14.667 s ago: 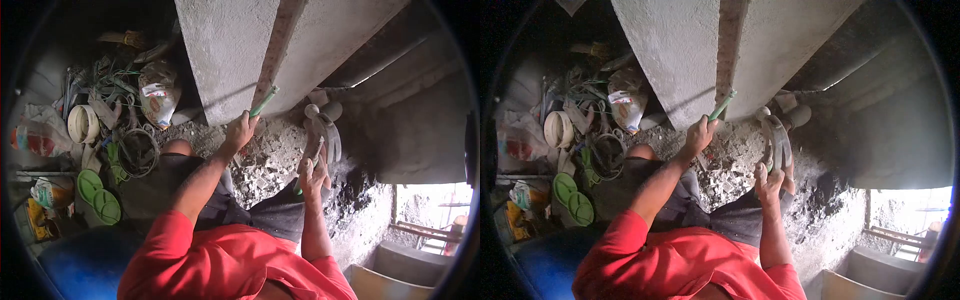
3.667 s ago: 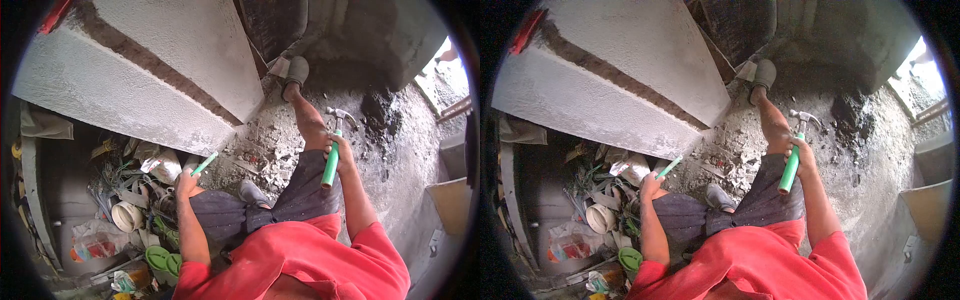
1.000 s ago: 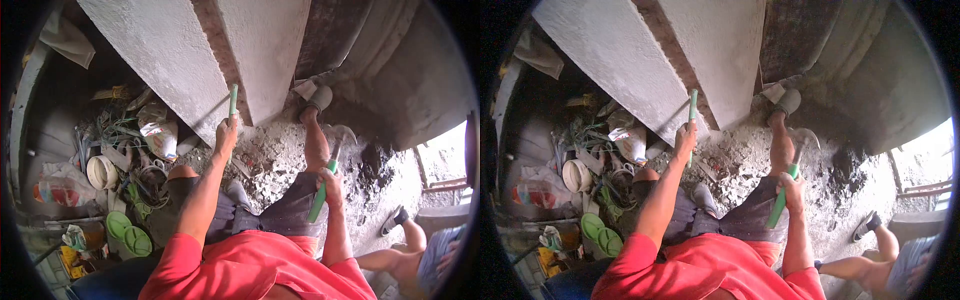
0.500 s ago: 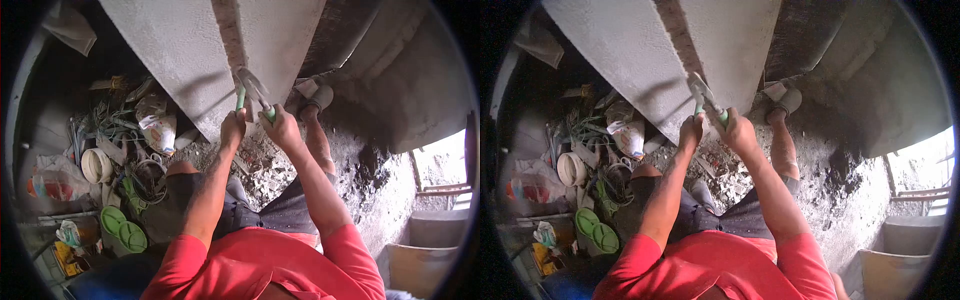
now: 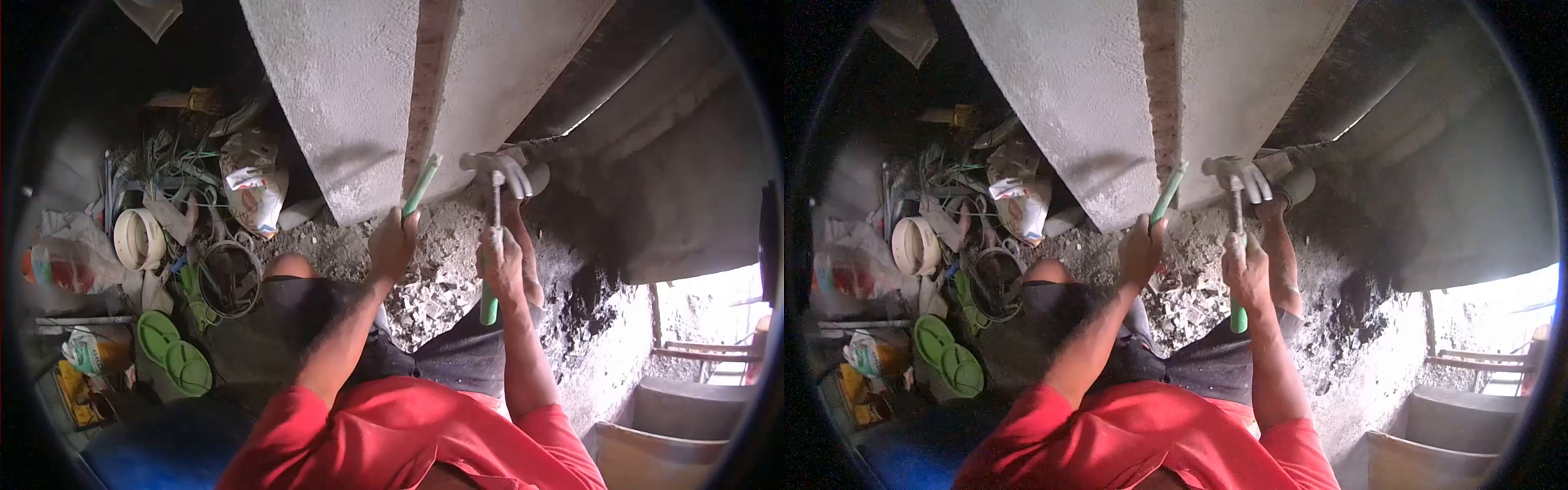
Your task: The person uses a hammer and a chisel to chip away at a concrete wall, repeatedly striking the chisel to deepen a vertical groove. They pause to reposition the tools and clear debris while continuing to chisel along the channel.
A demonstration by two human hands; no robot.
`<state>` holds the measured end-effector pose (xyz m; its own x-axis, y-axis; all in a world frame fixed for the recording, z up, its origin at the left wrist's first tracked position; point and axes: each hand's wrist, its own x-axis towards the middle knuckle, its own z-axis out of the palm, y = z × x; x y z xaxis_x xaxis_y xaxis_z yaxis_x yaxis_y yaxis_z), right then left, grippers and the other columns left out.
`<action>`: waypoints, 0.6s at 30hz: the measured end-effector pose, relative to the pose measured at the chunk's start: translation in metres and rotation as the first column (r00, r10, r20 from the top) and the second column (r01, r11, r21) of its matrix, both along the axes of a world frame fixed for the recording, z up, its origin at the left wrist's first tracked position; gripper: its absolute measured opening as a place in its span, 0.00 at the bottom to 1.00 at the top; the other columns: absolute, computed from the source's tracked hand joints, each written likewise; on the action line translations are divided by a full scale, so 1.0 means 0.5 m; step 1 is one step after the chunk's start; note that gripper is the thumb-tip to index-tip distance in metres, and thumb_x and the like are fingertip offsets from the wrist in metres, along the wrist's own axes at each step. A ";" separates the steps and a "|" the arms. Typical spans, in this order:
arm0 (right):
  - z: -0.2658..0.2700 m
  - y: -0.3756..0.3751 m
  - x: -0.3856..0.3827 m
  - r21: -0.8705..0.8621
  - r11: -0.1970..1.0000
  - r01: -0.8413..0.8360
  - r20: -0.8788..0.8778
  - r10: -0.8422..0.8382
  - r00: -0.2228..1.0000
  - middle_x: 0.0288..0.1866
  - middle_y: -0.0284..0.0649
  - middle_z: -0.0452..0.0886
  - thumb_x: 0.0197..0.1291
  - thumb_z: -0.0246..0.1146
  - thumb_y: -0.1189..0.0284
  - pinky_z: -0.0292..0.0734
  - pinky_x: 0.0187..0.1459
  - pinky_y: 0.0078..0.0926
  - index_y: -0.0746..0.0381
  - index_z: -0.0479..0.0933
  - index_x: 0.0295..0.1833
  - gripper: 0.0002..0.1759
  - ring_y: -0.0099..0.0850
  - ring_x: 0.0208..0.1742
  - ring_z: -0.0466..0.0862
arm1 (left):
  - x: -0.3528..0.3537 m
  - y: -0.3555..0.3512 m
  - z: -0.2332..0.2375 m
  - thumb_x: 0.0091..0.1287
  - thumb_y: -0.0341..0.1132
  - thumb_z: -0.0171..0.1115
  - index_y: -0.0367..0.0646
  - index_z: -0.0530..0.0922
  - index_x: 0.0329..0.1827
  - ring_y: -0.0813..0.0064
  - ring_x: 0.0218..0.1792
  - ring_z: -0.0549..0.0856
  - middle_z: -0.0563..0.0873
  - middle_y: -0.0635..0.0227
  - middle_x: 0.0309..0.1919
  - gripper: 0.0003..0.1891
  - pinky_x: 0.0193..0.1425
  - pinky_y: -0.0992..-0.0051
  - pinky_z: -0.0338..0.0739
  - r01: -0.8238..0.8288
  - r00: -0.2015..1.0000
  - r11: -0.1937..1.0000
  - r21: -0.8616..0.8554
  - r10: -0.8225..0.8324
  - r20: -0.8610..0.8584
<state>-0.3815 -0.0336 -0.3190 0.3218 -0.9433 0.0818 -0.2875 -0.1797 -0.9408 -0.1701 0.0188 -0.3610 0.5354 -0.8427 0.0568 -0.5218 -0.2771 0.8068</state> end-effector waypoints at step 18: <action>-0.044 -0.047 0.018 -0.842 0.520 -0.146 -0.228 -0.098 0.969 0.31 0.45 0.80 0.64 0.66 0.65 0.79 0.31 0.41 0.64 0.79 0.41 0.12 0.47 0.27 0.82 | 0.056 -0.083 -0.060 0.75 0.48 0.58 0.40 0.72 0.37 0.46 0.22 0.85 0.83 0.51 0.19 0.18 0.23 0.54 0.78 0.070 0.979 0.946 -0.318 -0.004 0.204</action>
